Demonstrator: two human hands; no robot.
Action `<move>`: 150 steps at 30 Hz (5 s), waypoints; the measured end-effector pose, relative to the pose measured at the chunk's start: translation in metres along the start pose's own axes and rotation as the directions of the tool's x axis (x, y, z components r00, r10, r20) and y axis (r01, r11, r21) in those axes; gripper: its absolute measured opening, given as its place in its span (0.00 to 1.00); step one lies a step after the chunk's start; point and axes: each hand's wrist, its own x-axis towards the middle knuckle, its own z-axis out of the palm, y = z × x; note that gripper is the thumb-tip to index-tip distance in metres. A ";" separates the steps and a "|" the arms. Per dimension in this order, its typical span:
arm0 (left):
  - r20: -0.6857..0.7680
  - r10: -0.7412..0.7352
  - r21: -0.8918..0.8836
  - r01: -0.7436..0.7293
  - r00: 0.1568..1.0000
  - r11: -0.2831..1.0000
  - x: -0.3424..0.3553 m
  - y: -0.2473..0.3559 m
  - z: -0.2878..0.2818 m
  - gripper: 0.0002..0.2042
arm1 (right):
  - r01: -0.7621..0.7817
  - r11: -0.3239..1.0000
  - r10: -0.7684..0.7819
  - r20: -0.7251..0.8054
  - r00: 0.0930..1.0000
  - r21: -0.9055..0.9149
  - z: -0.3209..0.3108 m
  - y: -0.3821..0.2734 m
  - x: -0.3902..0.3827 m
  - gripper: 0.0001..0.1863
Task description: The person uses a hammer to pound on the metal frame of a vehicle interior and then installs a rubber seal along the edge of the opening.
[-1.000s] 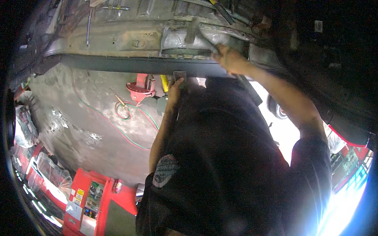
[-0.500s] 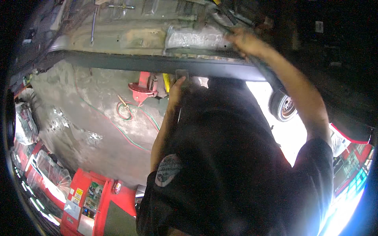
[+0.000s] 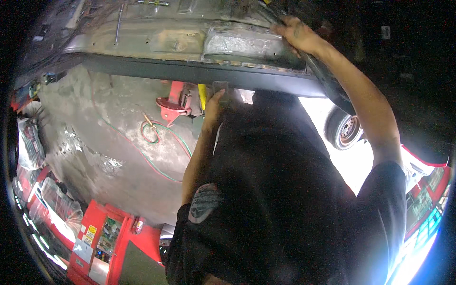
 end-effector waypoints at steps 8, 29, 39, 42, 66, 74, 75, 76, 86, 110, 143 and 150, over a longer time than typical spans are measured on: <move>0.011 0.001 0.138 -0.003 1.000 0.990 0.002 -0.004 -0.008 0.13 | -0.109 0.988 0.110 0.008 0.994 -0.110 0.069 0.029 -0.008 0.28; 0.043 0.199 0.291 -0.203 0.979 0.935 0.017 -0.021 -0.017 0.11 | -0.112 0.990 0.103 -0.103 0.989 -0.082 0.056 0.065 0.010 0.31; -0.041 0.077 -0.001 -0.077 0.996 0.997 0.004 0.006 0.007 0.19 | 0.060 0.973 -0.093 -0.140 0.986 -0.224 0.037 0.076 0.022 0.39; -0.002 0.068 -0.046 -0.068 0.998 0.997 -0.004 0.013 0.009 0.19 | -0.066 0.995 0.067 0.002 0.998 -0.072 0.061 0.058 -0.005 0.36; -0.022 0.022 -0.085 -0.024 0.999 0.996 -0.068 -0.008 0.004 0.09 | 0.097 0.991 -0.114 -0.205 0.972 -0.090 0.023 -0.028 -0.090 0.27; -0.025 0.064 -0.072 -0.065 0.998 0.995 -0.078 0.002 0.017 0.09 | 0.049 0.993 -0.053 -0.032 0.998 -0.107 0.082 0.033 -0.056 0.28; -0.046 0.058 -0.073 -0.061 0.997 0.995 -0.074 0.001 0.020 0.10 | -0.090 0.989 0.114 0.209 0.971 -0.117 0.093 0.023 -0.065 0.30; -0.065 0.052 -0.074 -0.056 0.997 0.996 -0.070 0.000 0.022 0.10 | -0.117 0.990 0.124 0.092 0.988 -0.076 0.088 0.021 -0.068 0.32; 0.072 0.167 0.187 -0.178 0.983 0.966 -0.021 -0.049 -0.020 0.13 | 0.172 0.984 -0.149 -0.330 0.932 0.042 0.022 0.027 -0.082 0.28; 0.116 0.002 0.051 -0.008 0.993 0.999 -0.039 -0.035 0.032 0.17 | -0.170 0.982 0.161 -0.105 0.981 -0.083 0.006 0.063 -0.118 0.28; 0.223 0.188 0.429 -0.269 0.956 0.862 -0.042 -0.043 0.011 0.12 | -0.075 0.997 0.076 -0.020 0.997 0.005 -0.006 0.045 -0.135 0.34; 0.146 -0.038 0.188 0.010 0.989 0.982 -0.057 -0.009 0.043 0.09 | -0.151 0.976 0.156 0.019 0.988 -0.154 0.038 0.103 -0.135 0.34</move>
